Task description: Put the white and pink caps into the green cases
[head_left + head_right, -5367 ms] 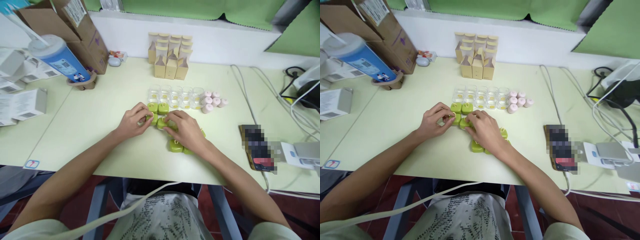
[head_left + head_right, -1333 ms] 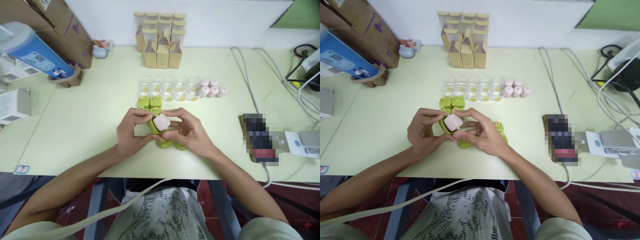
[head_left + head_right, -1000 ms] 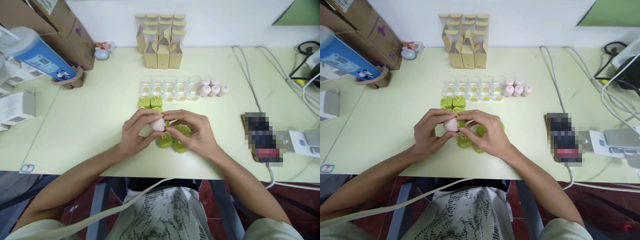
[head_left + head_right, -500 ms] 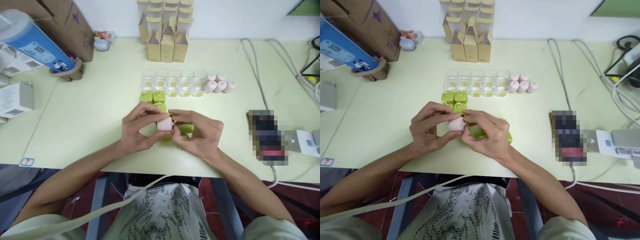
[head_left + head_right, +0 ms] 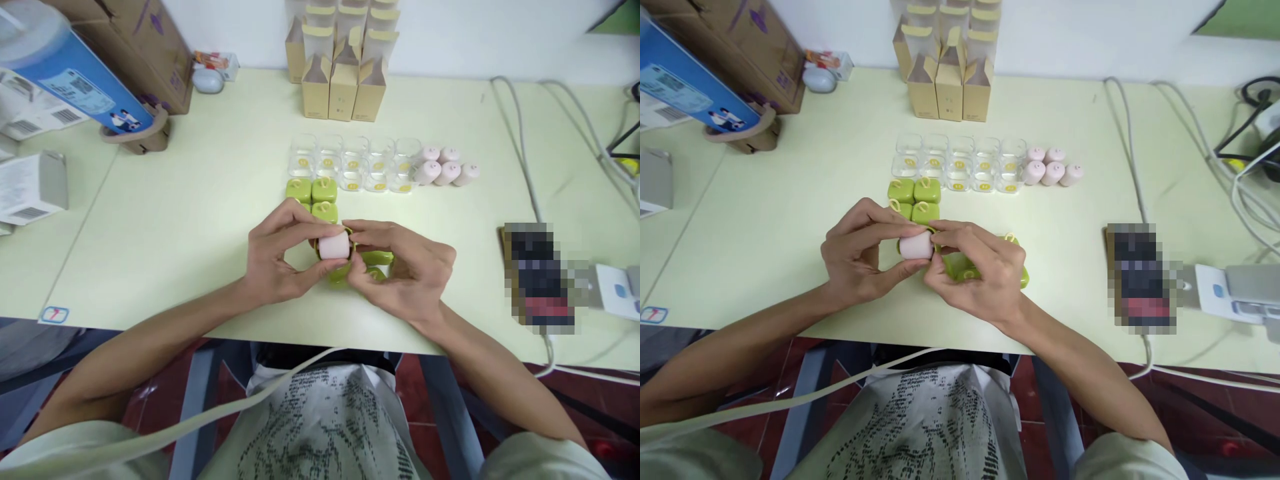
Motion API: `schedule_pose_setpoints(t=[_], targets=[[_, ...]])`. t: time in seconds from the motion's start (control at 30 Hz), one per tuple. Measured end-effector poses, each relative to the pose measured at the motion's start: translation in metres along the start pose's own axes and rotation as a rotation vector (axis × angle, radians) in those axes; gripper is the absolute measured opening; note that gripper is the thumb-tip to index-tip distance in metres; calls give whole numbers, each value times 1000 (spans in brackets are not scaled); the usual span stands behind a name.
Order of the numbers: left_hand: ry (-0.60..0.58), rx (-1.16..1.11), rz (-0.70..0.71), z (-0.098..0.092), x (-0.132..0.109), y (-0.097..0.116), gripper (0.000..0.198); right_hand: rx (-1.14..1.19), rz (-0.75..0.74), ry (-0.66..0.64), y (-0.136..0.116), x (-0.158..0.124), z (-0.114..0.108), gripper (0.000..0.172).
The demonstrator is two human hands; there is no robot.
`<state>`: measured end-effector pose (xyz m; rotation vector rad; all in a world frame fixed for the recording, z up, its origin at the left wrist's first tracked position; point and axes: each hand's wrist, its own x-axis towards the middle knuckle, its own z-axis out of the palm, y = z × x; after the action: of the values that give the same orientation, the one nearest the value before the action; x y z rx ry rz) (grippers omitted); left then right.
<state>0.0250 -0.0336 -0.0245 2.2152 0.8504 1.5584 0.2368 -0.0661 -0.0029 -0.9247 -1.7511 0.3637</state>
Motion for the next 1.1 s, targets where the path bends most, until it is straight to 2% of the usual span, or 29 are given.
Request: schedule_pose_setpoints(t=[0.17, 0.33, 0.43, 0.53, 0.67, 0.77, 0.87, 0.97, 1.1], targets=[[-32, 33, -25, -3, -1, -4, 47, 78, 33, -48, 3, 4, -4, 25], [-27, -139, -130, -3, -5, -8, 59, 157, 54, -209, 16, 12, -12, 50], [-27, -204, -167, -2, -7, -9, 53, 158, 45, -284, 24, 16, -15, 46], [-15, -263, -195, -1, -6, -9, 48, 179, 21, -335, 29, 17, -15, 56], [-35, -295, -224, 0, -5, -7, 51, 121, -2, -298, 30, 14, -10, 53], [-83, -187, -180, -4, -3, -5, 50, 72, -29, -218, 32, 13, -10, 47], [-79, -82, -60, -10, -1, -3, 19, 88, 69, -64, 39, 16, -17, 42], [-34, -43, 6, -14, 1, -3, 27, 162, 213, 30, 50, 21, -24, 45], [37, 71, -2, -17, 6, -8, 28, 172, 262, -20, 58, 22, -27, 49]])
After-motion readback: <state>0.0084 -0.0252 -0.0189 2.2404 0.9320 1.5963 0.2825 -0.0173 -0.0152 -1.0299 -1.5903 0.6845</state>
